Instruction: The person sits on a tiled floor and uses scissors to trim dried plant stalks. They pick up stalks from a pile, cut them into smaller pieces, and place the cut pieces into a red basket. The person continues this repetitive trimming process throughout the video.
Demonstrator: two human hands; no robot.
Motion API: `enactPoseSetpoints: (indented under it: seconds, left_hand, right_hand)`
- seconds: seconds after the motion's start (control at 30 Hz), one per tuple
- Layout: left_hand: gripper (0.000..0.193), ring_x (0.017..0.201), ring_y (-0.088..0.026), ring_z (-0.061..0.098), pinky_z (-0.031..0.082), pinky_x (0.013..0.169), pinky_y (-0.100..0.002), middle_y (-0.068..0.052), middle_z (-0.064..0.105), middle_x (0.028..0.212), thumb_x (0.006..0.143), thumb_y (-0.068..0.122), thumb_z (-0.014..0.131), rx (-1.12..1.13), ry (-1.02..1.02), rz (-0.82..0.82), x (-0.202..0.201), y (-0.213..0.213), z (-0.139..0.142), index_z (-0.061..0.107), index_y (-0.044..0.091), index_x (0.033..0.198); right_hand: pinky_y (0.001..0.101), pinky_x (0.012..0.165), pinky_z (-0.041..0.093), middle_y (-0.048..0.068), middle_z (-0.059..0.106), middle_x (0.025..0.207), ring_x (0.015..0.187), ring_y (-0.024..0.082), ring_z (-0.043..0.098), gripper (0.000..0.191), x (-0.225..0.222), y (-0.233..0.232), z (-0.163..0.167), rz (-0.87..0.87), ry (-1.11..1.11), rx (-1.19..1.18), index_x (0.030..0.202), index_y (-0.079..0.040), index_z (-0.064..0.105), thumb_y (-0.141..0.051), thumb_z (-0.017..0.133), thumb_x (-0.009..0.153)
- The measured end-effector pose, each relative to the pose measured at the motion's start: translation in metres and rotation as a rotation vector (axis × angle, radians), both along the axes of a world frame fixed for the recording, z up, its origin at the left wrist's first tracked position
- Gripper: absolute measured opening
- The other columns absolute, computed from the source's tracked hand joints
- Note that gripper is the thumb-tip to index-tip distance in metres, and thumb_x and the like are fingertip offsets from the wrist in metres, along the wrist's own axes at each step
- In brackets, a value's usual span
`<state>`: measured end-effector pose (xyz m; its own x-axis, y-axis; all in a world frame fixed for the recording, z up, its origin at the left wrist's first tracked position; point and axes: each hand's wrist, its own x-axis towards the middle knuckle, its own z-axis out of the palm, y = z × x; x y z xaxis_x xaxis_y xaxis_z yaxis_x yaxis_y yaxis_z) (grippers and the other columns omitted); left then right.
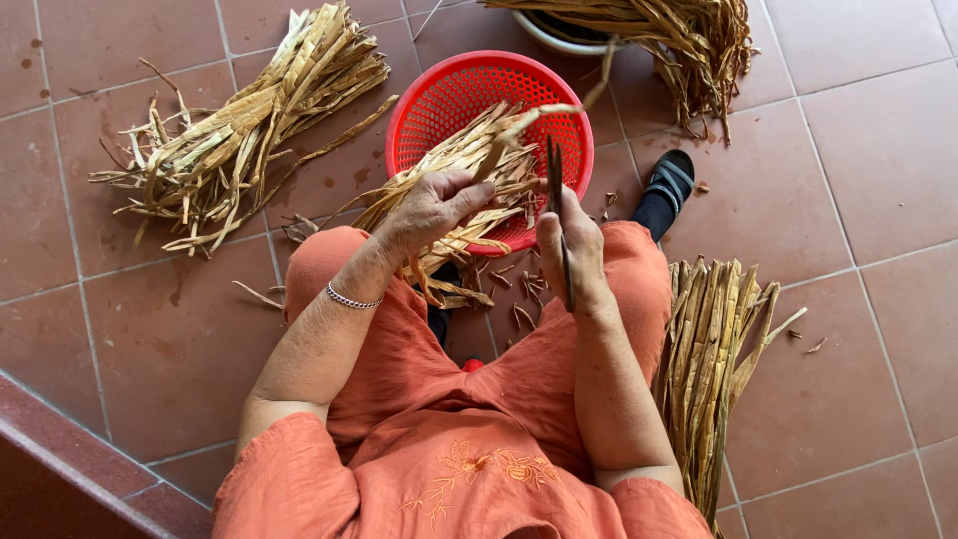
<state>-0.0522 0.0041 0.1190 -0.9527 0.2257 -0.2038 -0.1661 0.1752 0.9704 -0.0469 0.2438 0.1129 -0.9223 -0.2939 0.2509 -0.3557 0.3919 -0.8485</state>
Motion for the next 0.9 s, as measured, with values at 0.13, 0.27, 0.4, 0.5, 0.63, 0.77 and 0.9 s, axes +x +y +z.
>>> enactPoseSetpoints:
  seconds: [0.13, 0.27, 0.4, 0.5, 0.63, 0.77, 0.9]
  left_hand:
    - [0.033, 0.084, -0.002, 0.064, 0.055, 0.075, -0.021, 0.005, 0.074, 0.091, 0.101, 0.032, 0.065, 0.148, -0.019, -0.078, 0.001, 0.003, -0.003, 0.075, 0.003, 0.114]
    - [0.032, 0.079, -0.004, 0.063, 0.053, 0.07, -0.022, 0.002, 0.074, 0.086, 0.099, 0.033, 0.067, 0.046, -0.049, -0.111, 0.001, 0.002, -0.006, 0.077, 0.006, 0.112]
    - [0.033, 0.075, -0.004, 0.058, 0.05, 0.066, -0.024, 0.003, 0.07, 0.082, 0.099, 0.033, 0.068, -0.053, -0.049, -0.15, 0.001, 0.0, -0.012, 0.078, 0.006, 0.115]
    - [0.035, 0.075, -0.005, 0.056, 0.048, 0.066, -0.026, 0.003, 0.068, 0.082, 0.101, 0.034, 0.068, 0.0, -0.068, -0.148, 0.0, 0.002, -0.016, 0.079, 0.004, 0.115]
    - [0.036, 0.083, -0.003, 0.063, 0.054, 0.074, -0.022, 0.003, 0.073, 0.092, 0.102, 0.033, 0.067, 0.026, 0.034, -0.053, -0.004, -0.002, -0.014, 0.073, 0.006, 0.125]
    - [0.033, 0.091, -0.003, 0.055, 0.046, 0.079, -0.019, 0.005, 0.061, 0.102, 0.104, 0.022, 0.067, 0.215, 0.264, 0.048, -0.006, -0.006, -0.009, 0.061, 0.002, 0.13]
    - [0.024, 0.071, -0.005, 0.044, 0.039, 0.063, -0.019, 0.005, 0.046, 0.085, 0.111, 0.021, 0.057, 0.486, 0.217, 0.116, -0.01, 0.003, -0.005, 0.06, 0.004, 0.127]
  right_hand:
    - [0.0338, 0.067, 0.05, 0.004, 0.062, 0.075, 0.071, 0.017, 0.064, 0.087, -0.005, 0.002, -0.003, 0.086, -0.077, -0.043, 0.142, -0.006, 0.054, -0.08, 0.035, 0.1]
    - [0.0298, 0.062, 0.043, 0.0, 0.052, 0.077, 0.07, 0.011, 0.051, 0.085, -0.003, 0.0, -0.005, 0.09, -0.143, -0.186, 0.143, -0.004, 0.055, -0.076, 0.034, 0.103]
    - [0.0254, 0.053, 0.037, -0.005, 0.047, 0.065, 0.058, 0.006, 0.045, 0.07, 0.0, 0.003, -0.007, 0.06, -0.181, -0.211, 0.127, -0.004, 0.062, -0.065, 0.034, 0.107]
    - [0.0239, 0.052, 0.035, -0.007, 0.047, 0.062, 0.055, 0.004, 0.044, 0.063, 0.002, 0.005, -0.009, 0.012, -0.141, -0.232, 0.117, -0.004, 0.066, -0.059, 0.035, 0.111]
    - [0.0216, 0.05, 0.029, -0.008, 0.044, 0.064, 0.055, 0.002, 0.038, 0.045, -0.004, 0.001, -0.017, -0.072, -0.321, -0.495, 0.115, -0.004, 0.067, -0.045, 0.05, 0.11]
    - [0.0211, 0.055, 0.039, -0.006, 0.058, 0.079, 0.063, 0.002, 0.049, 0.027, -0.011, -0.009, -0.027, -0.107, -0.335, -0.426, 0.118, 0.0, 0.068, -0.022, 0.072, 0.102]
    - [0.0192, 0.056, 0.043, -0.006, 0.063, 0.078, 0.062, 0.002, 0.054, 0.039, -0.004, -0.029, -0.035, 0.003, -0.516, -0.506, 0.126, -0.002, 0.066, -0.01, 0.079, 0.091]
